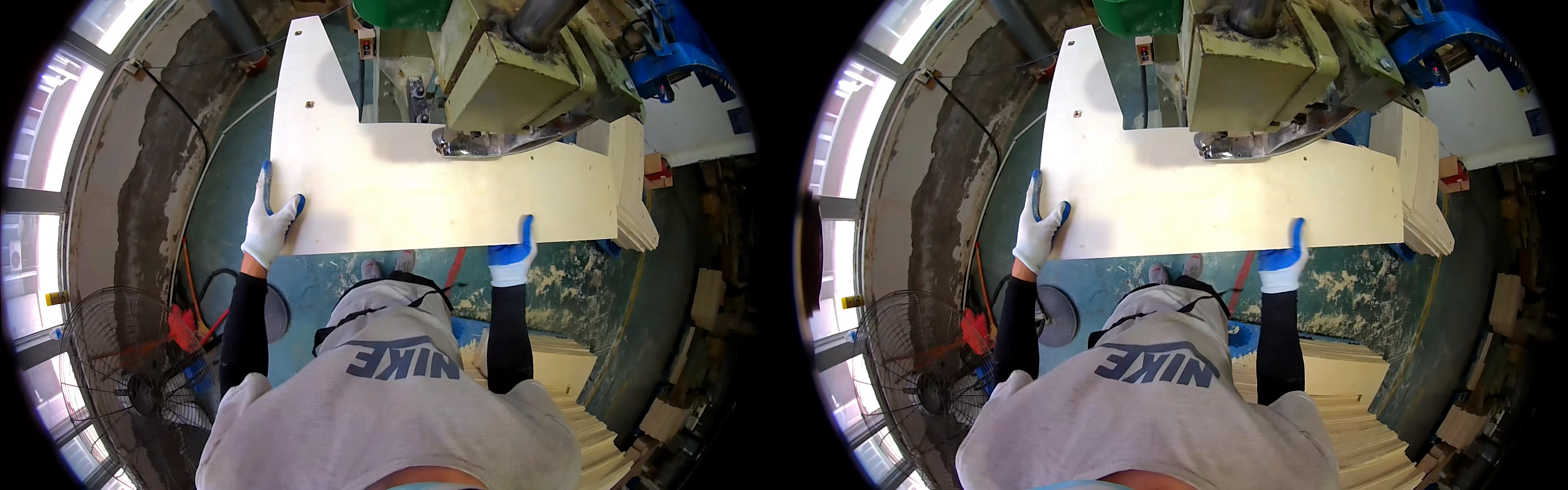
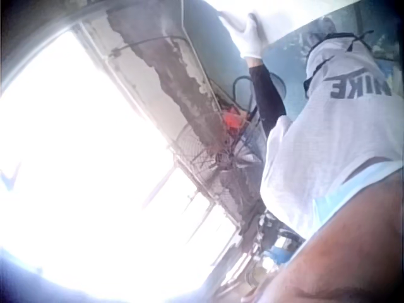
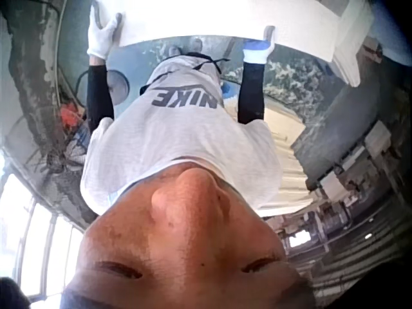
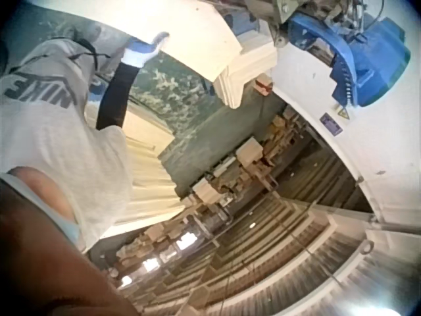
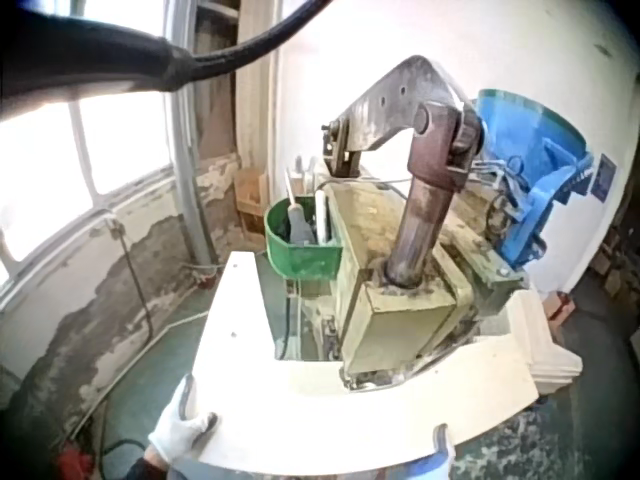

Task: The person operates a heavy industrial riveting or stapling machine to join wooden panels together, picking up L-shaped wooden components from a stack and positioning them under the machine head for fastening.

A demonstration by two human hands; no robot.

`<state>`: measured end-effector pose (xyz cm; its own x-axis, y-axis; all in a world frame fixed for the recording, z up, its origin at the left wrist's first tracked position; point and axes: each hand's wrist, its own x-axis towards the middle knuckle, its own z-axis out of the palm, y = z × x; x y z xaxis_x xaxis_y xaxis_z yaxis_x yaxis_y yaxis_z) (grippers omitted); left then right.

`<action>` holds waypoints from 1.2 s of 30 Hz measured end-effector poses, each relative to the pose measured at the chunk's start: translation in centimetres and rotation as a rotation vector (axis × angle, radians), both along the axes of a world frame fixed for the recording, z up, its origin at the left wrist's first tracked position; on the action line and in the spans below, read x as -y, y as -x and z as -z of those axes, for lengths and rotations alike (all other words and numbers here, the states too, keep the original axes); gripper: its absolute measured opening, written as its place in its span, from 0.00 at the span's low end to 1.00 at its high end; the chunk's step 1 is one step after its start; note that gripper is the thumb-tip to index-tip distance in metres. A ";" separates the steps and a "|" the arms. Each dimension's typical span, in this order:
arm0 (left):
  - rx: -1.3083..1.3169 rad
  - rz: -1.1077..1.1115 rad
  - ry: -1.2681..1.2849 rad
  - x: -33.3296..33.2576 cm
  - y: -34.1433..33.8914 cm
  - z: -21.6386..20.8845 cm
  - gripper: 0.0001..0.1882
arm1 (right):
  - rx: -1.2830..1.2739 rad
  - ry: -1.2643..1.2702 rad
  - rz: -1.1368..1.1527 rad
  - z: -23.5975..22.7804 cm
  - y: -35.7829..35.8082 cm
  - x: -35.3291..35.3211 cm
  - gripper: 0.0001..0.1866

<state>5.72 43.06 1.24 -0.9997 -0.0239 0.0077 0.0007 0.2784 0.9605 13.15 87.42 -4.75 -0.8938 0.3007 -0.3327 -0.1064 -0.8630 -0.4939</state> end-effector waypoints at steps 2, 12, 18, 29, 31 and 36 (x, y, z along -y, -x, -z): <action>0.042 -0.001 -0.105 -0.3 -0.4 -0.8 0.43 | -0.023 -0.148 0.011 -1.7 1.1 -2.1 0.26; -0.015 -0.204 -0.025 10.9 -7.9 -1.7 0.39 | 0.134 -0.102 -0.140 -1.7 -0.5 6.5 0.20; -0.013 -0.211 0.057 15.3 -7.9 0.8 0.39 | 0.101 -0.115 -0.235 -0.6 1.8 7.9 0.21; 0.120 -0.159 0.226 16.5 -6.5 0.6 0.40 | 0.108 -0.172 -0.265 0.0 1.2 8.9 0.22; 0.112 -0.147 0.194 16.3 -5.8 0.5 0.41 | 0.110 -0.149 -0.294 -0.6 1.9 8.7 0.22; 0.168 -0.138 0.138 15.6 -5.8 -0.1 0.42 | 0.115 -0.203 -0.314 -1.2 1.3 8.5 0.23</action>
<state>11.50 27.45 1.32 -0.9746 -0.1701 -0.1458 -0.2028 0.3937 0.8966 11.88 78.90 -3.52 -0.9132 0.0885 -0.3977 0.2132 -0.7280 -0.6516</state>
